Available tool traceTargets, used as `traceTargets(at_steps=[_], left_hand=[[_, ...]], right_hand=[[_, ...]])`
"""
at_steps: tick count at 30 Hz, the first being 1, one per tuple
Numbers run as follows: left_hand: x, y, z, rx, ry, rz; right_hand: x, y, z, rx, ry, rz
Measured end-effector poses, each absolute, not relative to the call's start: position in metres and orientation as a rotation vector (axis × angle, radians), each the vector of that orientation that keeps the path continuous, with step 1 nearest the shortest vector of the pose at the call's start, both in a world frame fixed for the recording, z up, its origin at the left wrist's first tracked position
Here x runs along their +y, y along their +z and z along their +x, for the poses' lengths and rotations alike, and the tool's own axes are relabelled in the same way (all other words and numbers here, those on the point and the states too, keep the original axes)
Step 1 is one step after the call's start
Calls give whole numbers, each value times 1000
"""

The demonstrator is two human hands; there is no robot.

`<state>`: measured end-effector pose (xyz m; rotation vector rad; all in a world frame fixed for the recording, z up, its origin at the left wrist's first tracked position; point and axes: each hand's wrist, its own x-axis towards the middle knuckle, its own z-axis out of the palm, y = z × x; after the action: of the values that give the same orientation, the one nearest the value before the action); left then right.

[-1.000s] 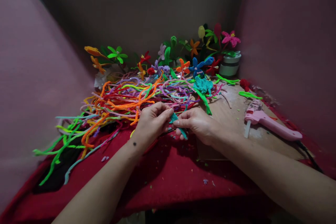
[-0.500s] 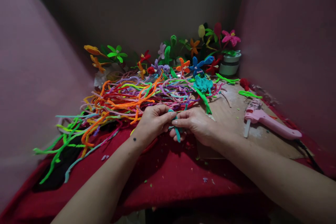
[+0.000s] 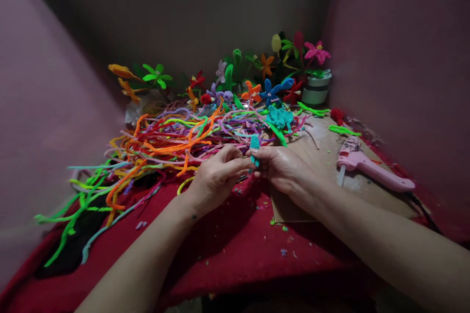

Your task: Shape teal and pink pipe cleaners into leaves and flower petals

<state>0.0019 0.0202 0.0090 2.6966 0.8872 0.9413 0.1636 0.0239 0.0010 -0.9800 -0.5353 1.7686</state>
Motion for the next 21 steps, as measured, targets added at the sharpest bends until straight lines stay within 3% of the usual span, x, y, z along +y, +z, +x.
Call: traceTargets(at_steps=[6, 14, 21], left_hand=[[22, 1, 1, 835, 933, 2842], [14, 22, 4, 777, 946, 2394], [12, 25, 6, 991, 1068, 1899]], right_hand=[[23, -1, 163, -557, 1822, -919], [17, -1, 157, -698, 1795, -868], [13, 4, 155, -688, 1782, -897]])
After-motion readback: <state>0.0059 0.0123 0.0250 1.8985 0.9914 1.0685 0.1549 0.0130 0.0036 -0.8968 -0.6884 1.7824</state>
